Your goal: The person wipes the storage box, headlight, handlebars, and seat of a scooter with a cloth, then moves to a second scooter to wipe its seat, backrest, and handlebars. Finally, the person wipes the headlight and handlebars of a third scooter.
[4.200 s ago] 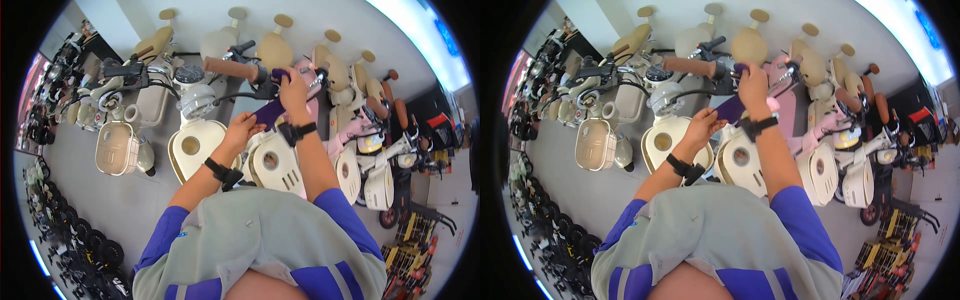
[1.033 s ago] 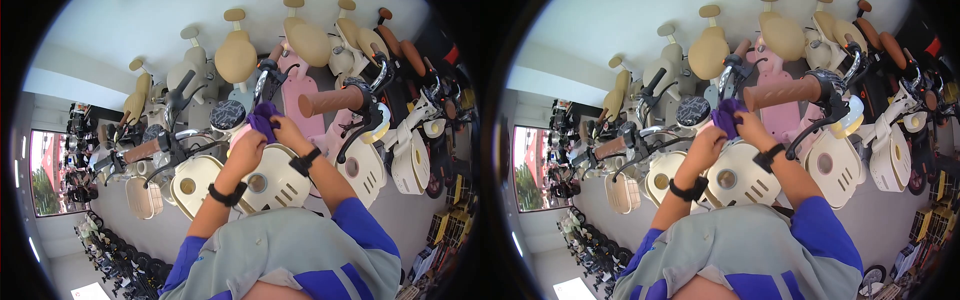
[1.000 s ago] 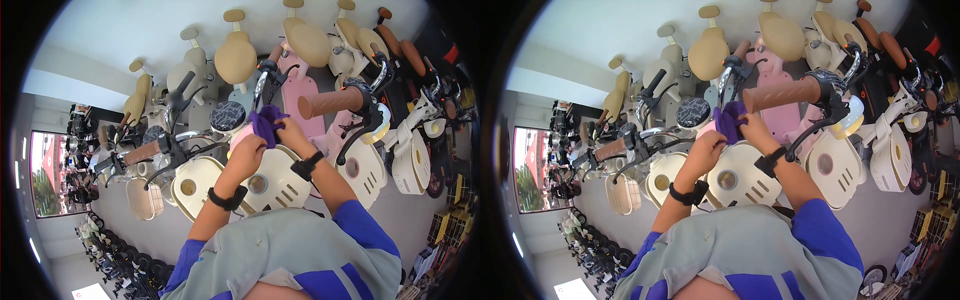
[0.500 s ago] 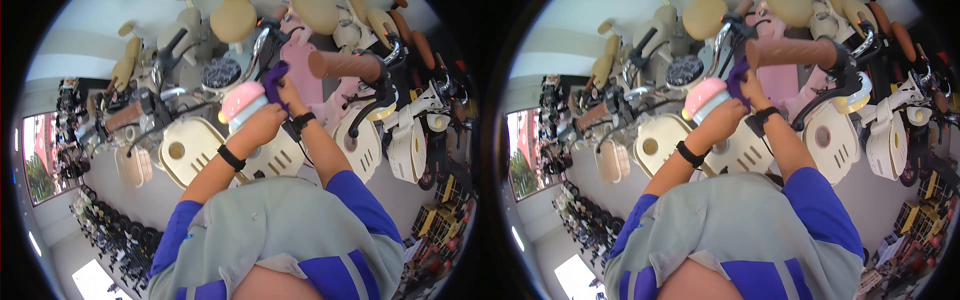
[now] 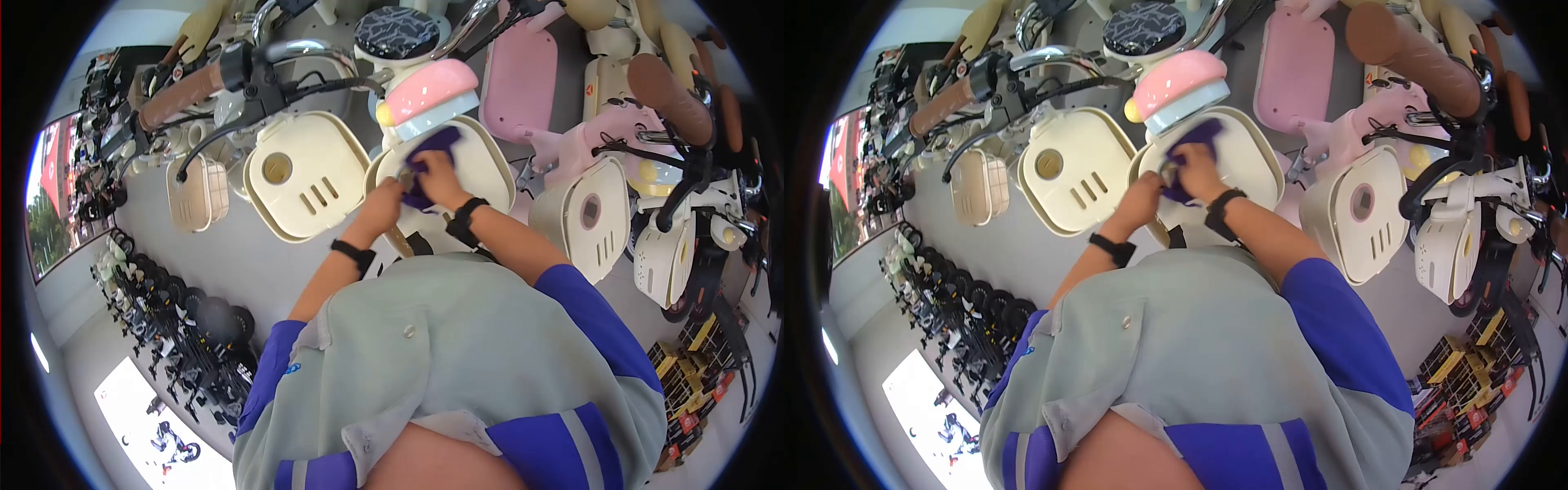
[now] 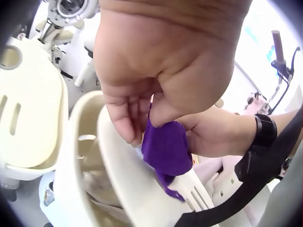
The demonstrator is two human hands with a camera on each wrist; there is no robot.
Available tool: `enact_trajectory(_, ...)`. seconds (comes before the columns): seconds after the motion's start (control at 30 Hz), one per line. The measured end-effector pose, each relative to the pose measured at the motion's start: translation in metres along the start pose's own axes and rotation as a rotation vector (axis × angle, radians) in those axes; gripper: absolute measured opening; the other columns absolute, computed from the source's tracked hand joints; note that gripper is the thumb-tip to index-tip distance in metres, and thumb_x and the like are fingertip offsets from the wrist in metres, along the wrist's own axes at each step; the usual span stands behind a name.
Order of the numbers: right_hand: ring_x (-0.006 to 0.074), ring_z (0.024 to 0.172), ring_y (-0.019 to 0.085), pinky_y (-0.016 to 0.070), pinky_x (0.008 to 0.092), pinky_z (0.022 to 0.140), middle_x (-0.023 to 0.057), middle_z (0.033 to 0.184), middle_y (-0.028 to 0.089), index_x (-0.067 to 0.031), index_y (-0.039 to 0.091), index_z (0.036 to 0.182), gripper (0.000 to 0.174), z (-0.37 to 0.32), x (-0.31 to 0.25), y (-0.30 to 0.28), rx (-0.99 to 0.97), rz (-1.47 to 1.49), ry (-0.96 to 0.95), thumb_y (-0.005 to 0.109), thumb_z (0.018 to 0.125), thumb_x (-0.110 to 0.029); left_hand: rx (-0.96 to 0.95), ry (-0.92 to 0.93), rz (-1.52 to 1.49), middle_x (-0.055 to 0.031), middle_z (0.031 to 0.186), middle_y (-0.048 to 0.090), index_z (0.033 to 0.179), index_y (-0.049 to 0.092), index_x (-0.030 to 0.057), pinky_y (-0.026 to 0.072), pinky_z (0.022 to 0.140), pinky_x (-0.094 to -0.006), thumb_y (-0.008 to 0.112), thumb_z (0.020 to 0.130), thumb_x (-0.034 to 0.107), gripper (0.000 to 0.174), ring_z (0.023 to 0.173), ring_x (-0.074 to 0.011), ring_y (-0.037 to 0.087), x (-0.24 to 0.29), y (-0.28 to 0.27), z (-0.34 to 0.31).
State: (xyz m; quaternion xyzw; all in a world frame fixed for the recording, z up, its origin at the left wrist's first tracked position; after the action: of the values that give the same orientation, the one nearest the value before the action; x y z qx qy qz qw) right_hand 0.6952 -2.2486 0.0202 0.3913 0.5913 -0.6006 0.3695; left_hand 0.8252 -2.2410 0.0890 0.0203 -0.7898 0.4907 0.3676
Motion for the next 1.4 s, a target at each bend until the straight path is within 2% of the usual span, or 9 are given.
enact_trajectory(0.13,0.0318,0.096,0.058,0.0479,0.0395,0.082,0.0131,0.104,0.054,-0.0083,0.059,0.104,0.024,-0.010,-0.098,0.045,-0.411,0.141,-0.264,0.058,0.081,-0.004,0.083,-0.441,-0.250,-0.0148,0.092,0.060,0.102,0.057,-0.0038,0.0531,0.063,-0.0325,0.052,0.085,-0.003,0.018,0.073,-0.0221,0.065,-0.048,-0.036,-0.062)
enact_trajectory(0.27,0.0332,0.098,0.057,0.0482,0.0414,0.082,0.0146,0.101,0.053,-0.0134,0.061,0.108,0.027,0.016,-0.060,0.016,-0.390,-0.111,-0.228,0.056,0.083,-0.006,0.111,-0.258,-0.197,-0.0151,0.098,0.061,0.108,0.056,-0.0012,0.0531,0.067,-0.0326,0.053,0.085,-0.003,0.024,0.076,-0.0234,0.065,-0.016,-0.037,-0.047)
enact_trajectory(0.4,0.0404,0.099,0.057,0.0477,0.0445,0.084,0.0216,0.106,0.055,-0.0134,0.061,0.111,0.033,0.001,0.050,-0.065,-0.142,-0.368,0.118,0.054,0.080,-0.003,-0.033,0.194,-0.215,-0.0170,0.108,0.062,0.108,0.056,-0.0002,0.0487,0.087,-0.0412,0.051,0.084,0.000,0.024,0.102,-0.0364,0.059,0.053,0.012,0.010)
enact_trajectory(0.5,0.0455,0.098,0.057,0.0467,0.0470,0.086,0.0286,0.108,0.054,-0.0104,0.059,0.111,0.035,-0.040,0.082,-0.100,-0.006,-0.453,0.433,0.054,0.077,-0.003,-0.484,-0.265,-0.881,-0.0169,0.104,0.063,0.108,0.056,-0.0008,0.0498,0.085,-0.0406,0.051,0.085,0.001,0.024,0.096,-0.0366,0.062,0.050,0.095,0.025)
enact_trajectory(0.6,0.0491,0.098,0.055,0.0454,0.0487,0.088,0.0335,0.107,0.052,-0.0091,0.051,0.117,0.042,-0.058,0.102,-0.076,0.001,-0.405,0.523,0.054,0.076,-0.004,-0.502,-0.337,-0.902,-0.0179,0.102,0.062,0.106,0.056,0.0004,0.0514,0.077,-0.0391,0.051,0.088,0.003,0.019,0.088,-0.0362,0.063,0.035,0.118,0.021)
enact_trajectory(0.67,0.0474,0.097,0.052,0.0446,0.0484,0.088,0.0312,0.105,0.051,-0.0062,0.050,0.117,0.044,-0.069,0.066,-0.046,0.082,-0.251,0.395,0.055,0.074,-0.001,-0.260,0.280,-0.248,-0.0212,0.097,0.063,0.105,0.057,0.0019,0.0494,0.075,-0.0440,0.052,0.087,0.006,0.019,0.083,-0.0404,0.061,0.036,0.079,0.016)
enact_trajectory(0.93,0.0378,0.095,0.053,0.0453,0.0417,0.086,0.0187,0.101,0.050,-0.0135,0.057,0.107,0.037,-0.072,-0.046,0.042,-0.347,-0.021,0.088,0.057,0.074,0.003,-0.318,0.131,0.039,-0.0220,0.092,0.064,0.104,0.058,0.0018,0.0482,0.076,-0.0459,0.051,0.086,0.006,0.020,0.088,-0.0403,0.061,-0.033,-0.033,-0.053)
enact_trajectory(1.27,0.0434,0.088,0.057,0.0462,0.0493,0.080,0.0211,0.091,0.064,-0.0034,0.060,0.096,0.029,-0.227,0.051,-0.030,0.289,-0.438,0.511,0.056,0.068,0.001,-0.793,0.665,0.059,-0.0176,0.094,0.065,0.104,0.061,0.0060,0.0477,0.078,-0.0450,0.052,0.078,0.003,0.028,0.093,-0.0371,0.061,0.026,0.083,-0.092)
enact_trajectory(1.4,0.0423,0.090,0.056,0.0461,0.0471,0.081,0.0237,0.091,0.059,-0.0048,0.059,0.101,0.032,-0.222,0.016,-0.014,0.314,-0.539,0.537,0.057,0.070,0.000,-0.674,0.645,0.053,-0.0171,0.095,0.065,0.103,0.061,0.0048,0.0473,0.077,-0.0438,0.055,0.080,0.004,0.024,0.091,-0.0368,0.060,0.009,0.070,-0.103)
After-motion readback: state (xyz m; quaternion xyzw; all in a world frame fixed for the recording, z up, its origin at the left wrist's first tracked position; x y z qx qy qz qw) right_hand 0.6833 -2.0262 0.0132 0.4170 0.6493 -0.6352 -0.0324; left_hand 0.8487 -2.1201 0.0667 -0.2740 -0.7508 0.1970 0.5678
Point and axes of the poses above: each hand's wrist, its own z-axis towards the middle knuckle, its own y-axis out of the palm, x = y × z, the point moved 7 cm from there along z, towards the middle knuckle
